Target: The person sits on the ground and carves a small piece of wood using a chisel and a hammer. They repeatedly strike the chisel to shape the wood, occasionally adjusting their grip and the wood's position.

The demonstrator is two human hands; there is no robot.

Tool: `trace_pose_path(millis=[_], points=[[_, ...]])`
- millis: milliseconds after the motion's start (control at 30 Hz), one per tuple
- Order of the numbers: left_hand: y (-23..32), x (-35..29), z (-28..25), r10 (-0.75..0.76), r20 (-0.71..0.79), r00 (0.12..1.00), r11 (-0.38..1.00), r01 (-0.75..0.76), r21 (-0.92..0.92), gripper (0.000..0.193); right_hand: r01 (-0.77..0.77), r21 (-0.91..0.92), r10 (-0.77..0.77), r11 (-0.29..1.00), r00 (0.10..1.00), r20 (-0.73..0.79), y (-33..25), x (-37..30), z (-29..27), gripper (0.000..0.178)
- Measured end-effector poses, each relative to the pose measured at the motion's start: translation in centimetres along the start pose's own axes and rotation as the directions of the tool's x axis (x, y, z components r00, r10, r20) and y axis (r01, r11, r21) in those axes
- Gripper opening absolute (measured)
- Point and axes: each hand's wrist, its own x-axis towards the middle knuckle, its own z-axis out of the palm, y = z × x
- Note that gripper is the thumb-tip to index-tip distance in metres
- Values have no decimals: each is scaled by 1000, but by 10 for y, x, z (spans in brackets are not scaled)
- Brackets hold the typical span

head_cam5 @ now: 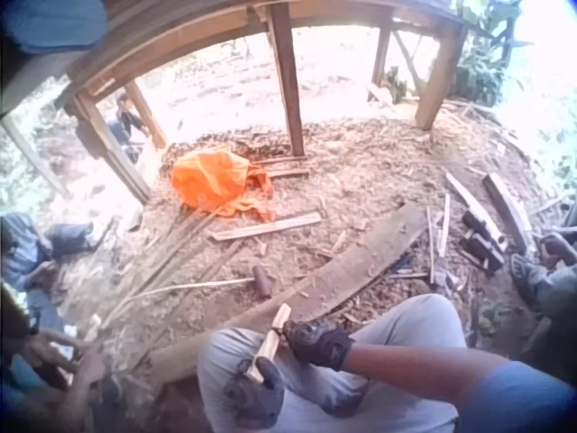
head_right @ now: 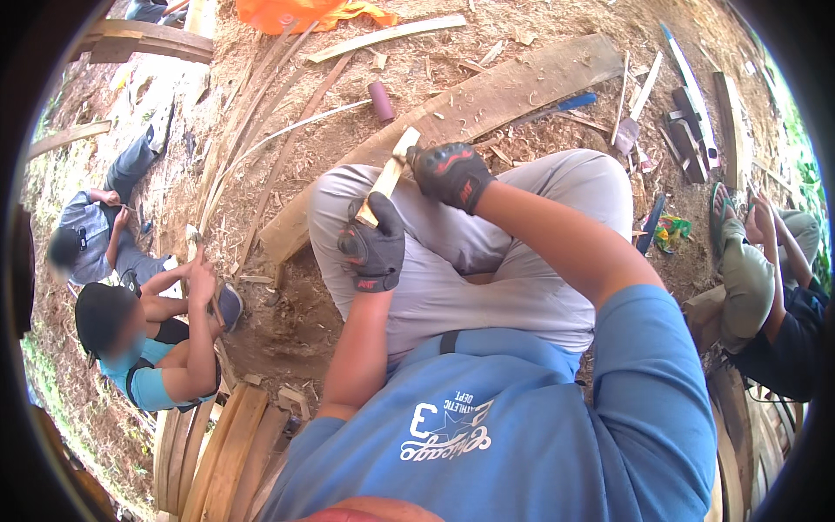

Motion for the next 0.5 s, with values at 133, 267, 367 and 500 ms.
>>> trace_pose_path(millis=[133, 267, 367, 500], points=[[-2, 1, 2, 6, -37, 999, 999, -8, -51, 32, 22, 3, -23, 1000, 999, 38, -19, -11, -22, 23], [4, 4, -1, -56, 35, 998, 998, 56, -19, 40, -3, -14, 3, 1000, 1000, 21, 8, 7, -10, 24], [0, 0, -1, -84, 41, 996, 996, 86, -33, 40, 3, -9, -3, 1000, 1000, 10, -5, 1, -13, 24], [3, -1, 1, -74, 44, 996, 997, 73, 21, 41, 14, -15, -14, 1000, 999, 49, 5, 7, -18, 24]])
